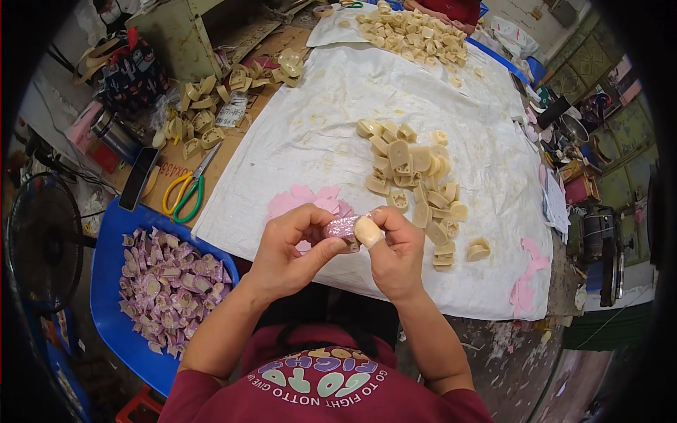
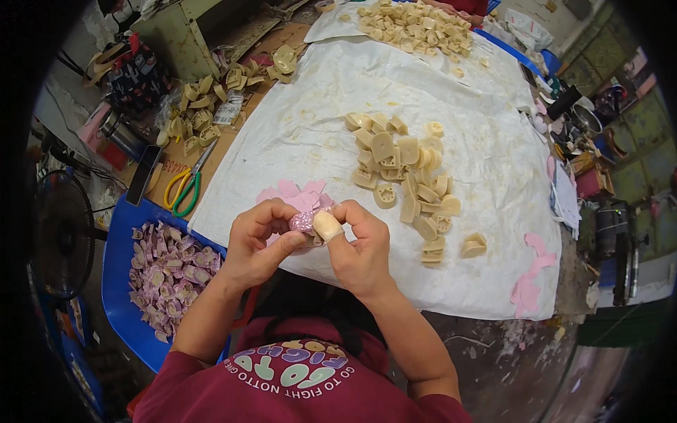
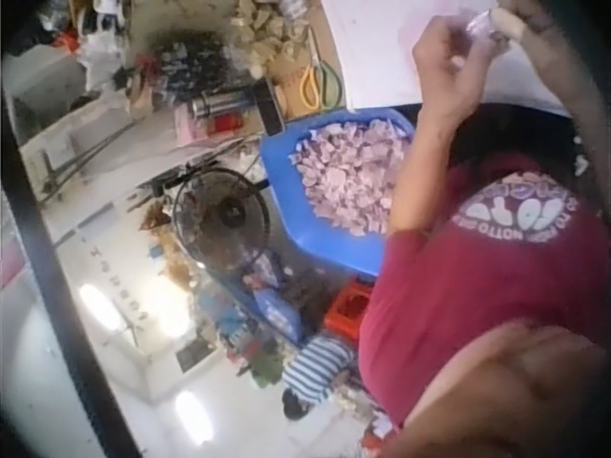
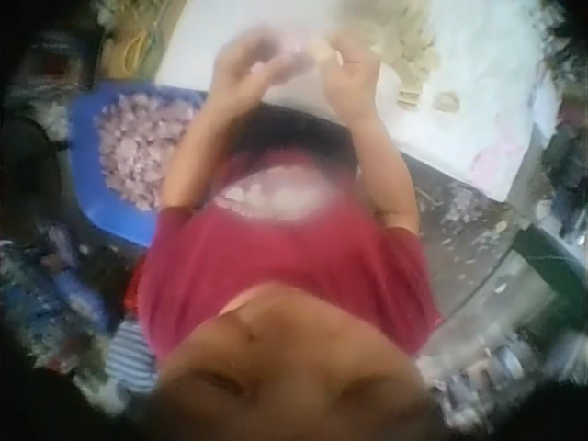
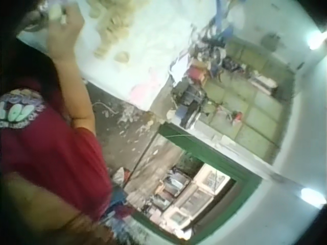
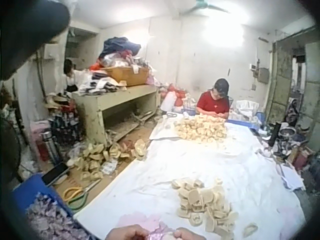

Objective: The person wraps small, beige, shell-shaped items with pink paper wrappers by hand. They pick up a wrapper and an item, fold the wrapper around the item, and place the finished product into a blue bin. The process is repeated continuously throughout the video.

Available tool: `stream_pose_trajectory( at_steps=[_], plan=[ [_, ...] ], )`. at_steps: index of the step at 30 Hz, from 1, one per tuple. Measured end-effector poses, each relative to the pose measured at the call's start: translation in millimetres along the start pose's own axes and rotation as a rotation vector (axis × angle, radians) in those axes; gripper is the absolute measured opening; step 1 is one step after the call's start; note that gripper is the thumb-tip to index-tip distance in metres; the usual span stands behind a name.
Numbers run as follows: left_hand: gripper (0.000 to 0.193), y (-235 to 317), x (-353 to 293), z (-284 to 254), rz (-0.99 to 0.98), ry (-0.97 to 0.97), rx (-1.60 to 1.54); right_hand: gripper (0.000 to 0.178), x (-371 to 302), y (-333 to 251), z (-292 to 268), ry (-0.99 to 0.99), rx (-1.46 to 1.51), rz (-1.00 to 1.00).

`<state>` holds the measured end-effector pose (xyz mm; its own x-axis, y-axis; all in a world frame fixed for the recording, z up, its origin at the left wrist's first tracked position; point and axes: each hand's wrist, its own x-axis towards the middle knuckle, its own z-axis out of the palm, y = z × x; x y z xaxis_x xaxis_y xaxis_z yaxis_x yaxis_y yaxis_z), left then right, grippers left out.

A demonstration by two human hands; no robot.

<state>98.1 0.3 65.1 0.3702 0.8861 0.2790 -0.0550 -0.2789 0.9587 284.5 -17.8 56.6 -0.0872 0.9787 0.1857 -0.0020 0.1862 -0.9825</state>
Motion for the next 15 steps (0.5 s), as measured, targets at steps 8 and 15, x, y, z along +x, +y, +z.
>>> stream_pose_trajectory(
  at_steps=[8,15],
  plan=[
    [0.021,-8,-44,-79,-0.304,0.335,-0.081,0.035,-2,11,-21,0.117,0.094,0.061],
    [0.038,8,-119,-171,-0.117,0.839,0.976,0.028,-8,32,-4,-0.048,-0.577,-0.232]
  ],
)
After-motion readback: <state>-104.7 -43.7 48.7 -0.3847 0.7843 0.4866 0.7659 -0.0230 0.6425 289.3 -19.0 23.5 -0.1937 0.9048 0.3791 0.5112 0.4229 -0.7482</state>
